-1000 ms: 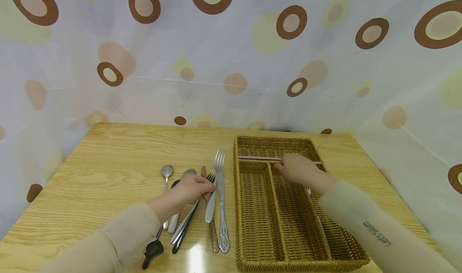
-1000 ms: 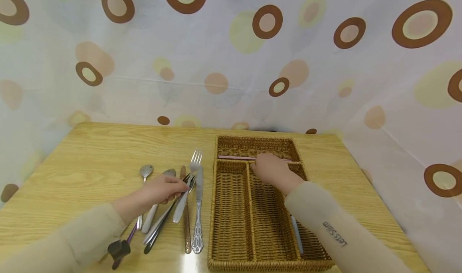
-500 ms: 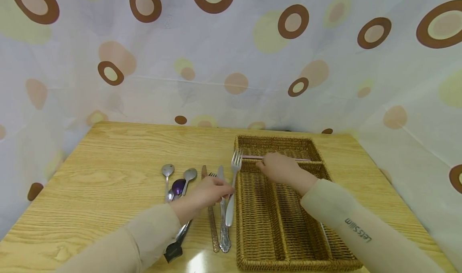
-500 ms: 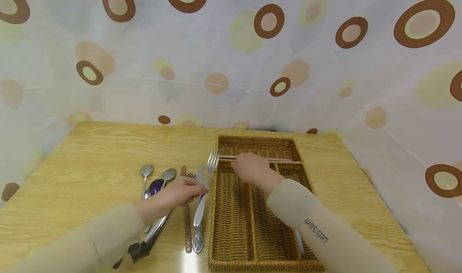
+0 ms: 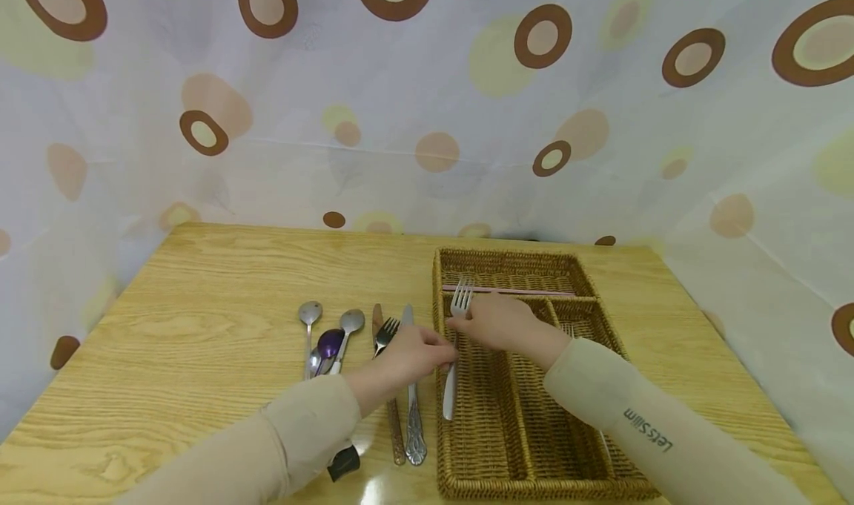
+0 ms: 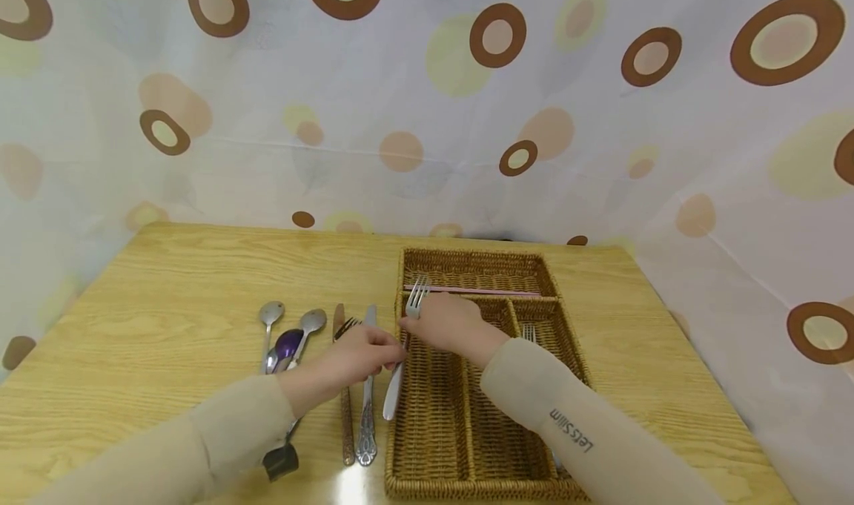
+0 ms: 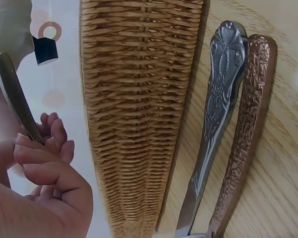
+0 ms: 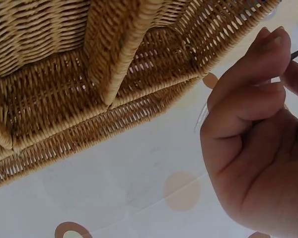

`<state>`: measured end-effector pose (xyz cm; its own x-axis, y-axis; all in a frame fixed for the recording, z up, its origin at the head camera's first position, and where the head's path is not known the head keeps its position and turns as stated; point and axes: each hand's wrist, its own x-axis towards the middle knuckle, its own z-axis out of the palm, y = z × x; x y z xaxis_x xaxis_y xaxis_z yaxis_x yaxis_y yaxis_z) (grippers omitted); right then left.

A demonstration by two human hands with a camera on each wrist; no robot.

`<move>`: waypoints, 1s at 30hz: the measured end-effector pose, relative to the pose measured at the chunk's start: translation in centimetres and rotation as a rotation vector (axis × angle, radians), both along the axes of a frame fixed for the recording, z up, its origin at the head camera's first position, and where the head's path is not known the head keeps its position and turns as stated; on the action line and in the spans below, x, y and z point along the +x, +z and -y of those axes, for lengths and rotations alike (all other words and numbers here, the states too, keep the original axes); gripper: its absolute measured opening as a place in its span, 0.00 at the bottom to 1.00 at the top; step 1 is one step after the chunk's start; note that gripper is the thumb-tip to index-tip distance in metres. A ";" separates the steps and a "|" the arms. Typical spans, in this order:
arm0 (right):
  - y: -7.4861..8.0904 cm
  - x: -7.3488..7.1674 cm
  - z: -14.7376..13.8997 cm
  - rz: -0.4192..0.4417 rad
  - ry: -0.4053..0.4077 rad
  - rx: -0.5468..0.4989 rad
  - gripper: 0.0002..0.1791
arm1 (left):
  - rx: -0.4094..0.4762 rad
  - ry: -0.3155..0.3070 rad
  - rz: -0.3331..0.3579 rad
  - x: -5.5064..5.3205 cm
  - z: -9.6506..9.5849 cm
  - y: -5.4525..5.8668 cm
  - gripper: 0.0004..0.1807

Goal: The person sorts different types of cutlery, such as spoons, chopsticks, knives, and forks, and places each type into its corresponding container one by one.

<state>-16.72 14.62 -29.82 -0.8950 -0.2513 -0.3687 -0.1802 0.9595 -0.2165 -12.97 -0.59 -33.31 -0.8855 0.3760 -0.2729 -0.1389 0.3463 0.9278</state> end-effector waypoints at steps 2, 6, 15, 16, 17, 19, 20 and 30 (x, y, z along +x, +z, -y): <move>0.1 0.0 0.0 0.033 -0.004 -0.053 0.28 | -0.023 -0.003 -0.018 0.0 -0.2 0.0 0.09; 0.2 -0.1 -0.2 0.140 -0.026 -0.211 0.27 | -0.038 -0.001 -0.038 0.1 -0.7 -0.1 0.09; 0.1 -0.3 -0.2 0.220 -0.050 -0.296 0.25 | -0.057 -0.032 -0.043 0.2 -0.3 -0.6 0.12; 0.0 -0.3 -0.2 0.223 -0.040 -0.293 0.25 | -0.062 -0.042 -0.043 0.2 0.0 -0.6 0.13; 0.0 -0.3 -0.3 0.223 -0.033 -0.290 0.25 | -0.074 -0.047 -0.051 0.1 0.5 -0.7 0.13; 0.0 -0.2 -0.5 0.222 -0.020 -0.288 0.25 | -0.110 -0.048 -0.070 0.0 1.6 -0.7 0.13; 0.0 -0.2 -0.7 0.225 -0.009 -0.289 0.26 | -0.140 -0.041 -0.079 -0.1 2.3 -0.7 0.13; 0.5 -0.4 -4.3 0.238 0.040 -0.271 0.25 | -0.509 0.014 -0.201 0.0 8.8 -2.2 0.09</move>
<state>-17.12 18.93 -29.31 -0.7796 -0.4015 -0.4806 -0.1306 0.8548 -0.5023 -12.95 -9.37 -35.53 -0.9428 0.2288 -0.2424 0.0162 0.7577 0.6524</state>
